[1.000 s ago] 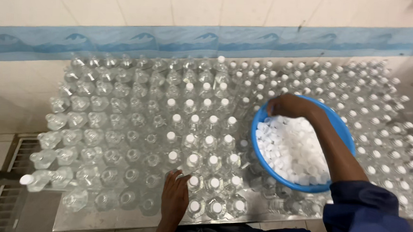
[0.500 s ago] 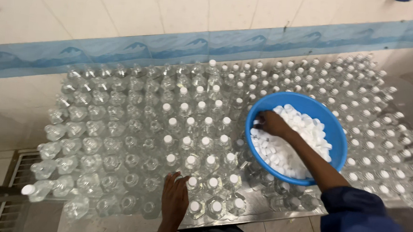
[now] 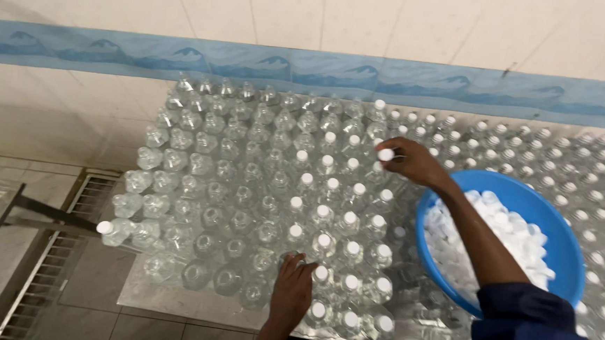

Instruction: The person repeatedly picks white bottle caps from a blue basin and screws them onto clear plastic bottles arranged on a stainless steel table. The person handles the bottles and caps by hand throughout the process.

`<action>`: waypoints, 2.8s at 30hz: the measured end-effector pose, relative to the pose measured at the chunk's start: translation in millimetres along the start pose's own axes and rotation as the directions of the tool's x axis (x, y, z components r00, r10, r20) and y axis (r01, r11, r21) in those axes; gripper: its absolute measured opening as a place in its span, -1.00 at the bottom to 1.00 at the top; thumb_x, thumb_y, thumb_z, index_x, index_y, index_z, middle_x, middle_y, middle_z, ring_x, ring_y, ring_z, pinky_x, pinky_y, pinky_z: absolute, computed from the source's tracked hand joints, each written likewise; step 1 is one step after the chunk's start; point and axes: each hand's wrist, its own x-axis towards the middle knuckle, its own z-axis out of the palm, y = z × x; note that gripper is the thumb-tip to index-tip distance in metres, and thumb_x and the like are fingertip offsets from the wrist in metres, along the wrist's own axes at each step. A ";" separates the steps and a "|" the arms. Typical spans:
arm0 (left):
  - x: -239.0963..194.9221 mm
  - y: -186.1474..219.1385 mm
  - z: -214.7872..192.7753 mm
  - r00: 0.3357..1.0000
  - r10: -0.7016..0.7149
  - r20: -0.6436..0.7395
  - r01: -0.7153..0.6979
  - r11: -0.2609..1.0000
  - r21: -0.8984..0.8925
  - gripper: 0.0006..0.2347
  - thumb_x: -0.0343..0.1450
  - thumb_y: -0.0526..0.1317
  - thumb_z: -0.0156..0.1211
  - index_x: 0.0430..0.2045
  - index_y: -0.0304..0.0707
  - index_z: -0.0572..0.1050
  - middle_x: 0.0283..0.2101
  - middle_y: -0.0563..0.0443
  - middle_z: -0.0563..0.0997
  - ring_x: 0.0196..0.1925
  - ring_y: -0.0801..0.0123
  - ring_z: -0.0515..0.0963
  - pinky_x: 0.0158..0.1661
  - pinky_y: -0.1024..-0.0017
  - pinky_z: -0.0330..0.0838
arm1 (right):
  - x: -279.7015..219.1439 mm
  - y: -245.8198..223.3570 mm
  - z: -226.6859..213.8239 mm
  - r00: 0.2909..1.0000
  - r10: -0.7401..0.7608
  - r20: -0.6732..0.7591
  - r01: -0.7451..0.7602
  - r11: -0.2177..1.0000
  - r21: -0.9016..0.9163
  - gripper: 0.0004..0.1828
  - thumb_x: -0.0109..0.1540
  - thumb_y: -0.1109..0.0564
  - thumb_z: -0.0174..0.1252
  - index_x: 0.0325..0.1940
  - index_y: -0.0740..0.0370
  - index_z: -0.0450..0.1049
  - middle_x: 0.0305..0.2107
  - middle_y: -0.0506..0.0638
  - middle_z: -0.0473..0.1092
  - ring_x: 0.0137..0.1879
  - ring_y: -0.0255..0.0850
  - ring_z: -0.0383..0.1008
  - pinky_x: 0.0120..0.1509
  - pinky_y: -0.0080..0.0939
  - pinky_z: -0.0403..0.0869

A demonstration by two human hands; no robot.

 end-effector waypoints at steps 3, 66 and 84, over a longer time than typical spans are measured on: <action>1.0 6.5 -4.0 1.000 -0.023 0.004 0.023 1.000 0.005 -0.67 0.44 -0.58 0.03 0.06 -0.40 0.57 -0.08 -0.26 0.69 0.34 -0.15 0.52 0.46 -0.24 0.19 | 72.7 -5.6 60.2 0.978 -0.204 0.040 0.203 0.979 0.020 -0.56 0.33 0.14 0.33 0.31 0.06 0.56 0.39 0.05 0.45 0.28 0.04 0.61 0.24 0.06 0.68; 5.1 0.0 1.0 0.999 -0.009 -0.040 0.012 0.996 0.085 -0.78 0.52 -0.48 0.05 -0.03 -0.31 0.61 -0.06 -0.20 0.69 0.28 -0.06 0.58 0.45 -0.16 0.30 | -81.1 178.0 -118.7 0.941 0.336 0.049 -0.263 0.813 -0.520 -0.76 0.38 0.17 0.19 -0.02 -0.09 0.74 -0.03 -0.17 0.70 0.08 -0.21 0.68 0.09 -0.10 0.57; 6.1 8.3 0.9 0.999 -0.034 -0.018 0.036 0.991 0.128 -0.81 0.54 -0.45 0.05 -0.08 -0.28 0.60 -0.07 -0.04 0.71 0.31 0.09 0.57 0.53 -0.04 0.24 | -103.0 164.5 -108.2 0.963 0.147 -0.226 -0.187 0.968 -0.165 -0.61 0.25 0.03 0.46 0.15 0.07 0.64 -0.15 -0.01 0.61 -0.04 -0.13 0.62 0.06 -0.06 0.57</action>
